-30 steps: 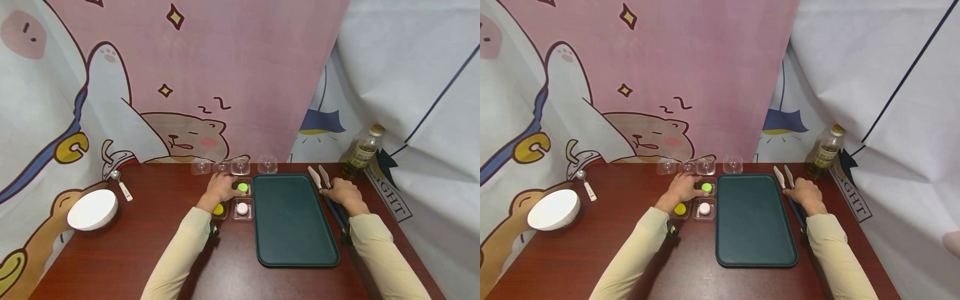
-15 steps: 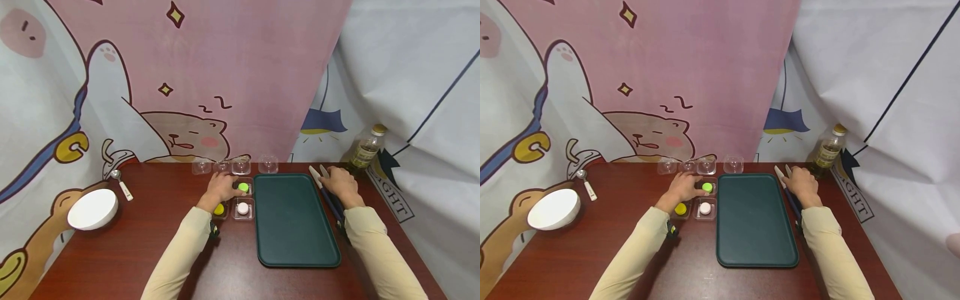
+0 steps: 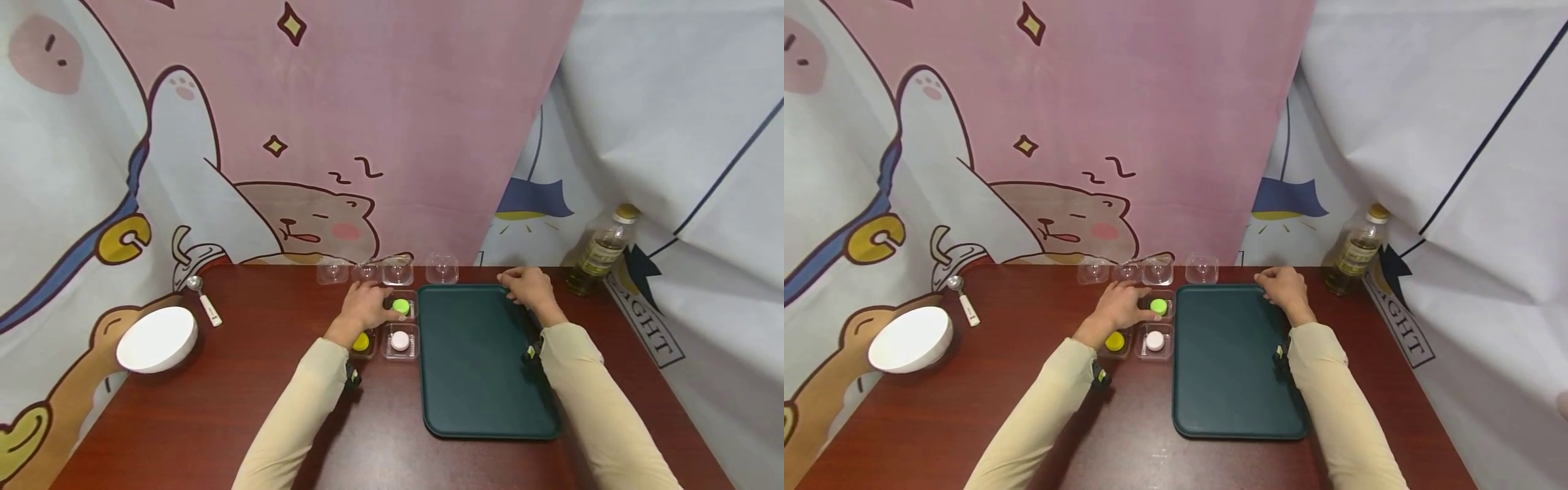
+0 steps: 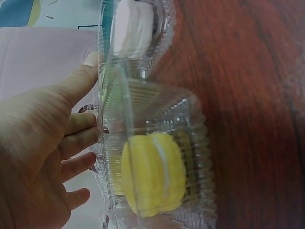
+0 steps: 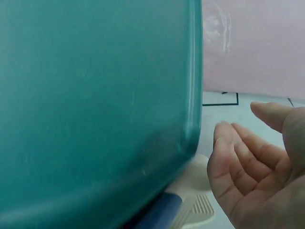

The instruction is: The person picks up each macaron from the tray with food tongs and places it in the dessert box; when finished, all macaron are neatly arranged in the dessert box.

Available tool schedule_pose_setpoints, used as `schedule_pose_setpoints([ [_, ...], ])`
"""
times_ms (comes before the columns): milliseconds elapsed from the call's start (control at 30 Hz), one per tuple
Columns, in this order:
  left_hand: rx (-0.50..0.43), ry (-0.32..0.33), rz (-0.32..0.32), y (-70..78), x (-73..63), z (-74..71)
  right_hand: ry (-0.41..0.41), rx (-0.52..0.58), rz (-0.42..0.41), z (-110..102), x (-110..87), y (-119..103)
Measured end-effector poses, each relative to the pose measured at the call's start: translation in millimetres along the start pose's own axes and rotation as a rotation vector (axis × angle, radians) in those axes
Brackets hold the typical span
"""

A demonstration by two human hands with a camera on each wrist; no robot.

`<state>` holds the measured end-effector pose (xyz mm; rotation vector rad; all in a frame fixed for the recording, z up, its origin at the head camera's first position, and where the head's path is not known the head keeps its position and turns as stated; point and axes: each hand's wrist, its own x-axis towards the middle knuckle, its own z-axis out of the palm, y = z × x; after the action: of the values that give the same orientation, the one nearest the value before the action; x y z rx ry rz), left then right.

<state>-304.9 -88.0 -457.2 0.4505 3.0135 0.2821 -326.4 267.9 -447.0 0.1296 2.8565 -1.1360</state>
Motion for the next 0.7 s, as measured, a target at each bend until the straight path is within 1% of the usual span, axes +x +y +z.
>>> schedule_pose_setpoints([
  [67, 0.007, -0.001, -0.004, -0.9, 0.0, 0.2, -0.03, 0.061, 0.018, 5, 4.9, -3],
  [167, 0.01, -0.006, -0.004, -1.2, 0.2, 0.5, -0.072, 0.12, 0.035, 11, 11.2, -8],
  [333, 0.007, -0.009, 0.001, 2.6, 1.9, -0.1, -0.128, 0.191, 0.034, 21, 20.0, -18],
  [400, 0.003, -0.005, -0.001, 3.8, 2.7, -0.3, -0.128, 0.207, 0.024, 27, 23.9, -23],
  [533, 0.008, -0.007, -0.003, 4.3, 2.8, 0.6, -0.096, 0.228, 0.008, 37, 28.0, -30],
  [700, 0.012, -0.004, -0.008, -0.5, 0.5, 2.3, -0.071, 0.274, 0.017, 44, 28.4, -37],
])
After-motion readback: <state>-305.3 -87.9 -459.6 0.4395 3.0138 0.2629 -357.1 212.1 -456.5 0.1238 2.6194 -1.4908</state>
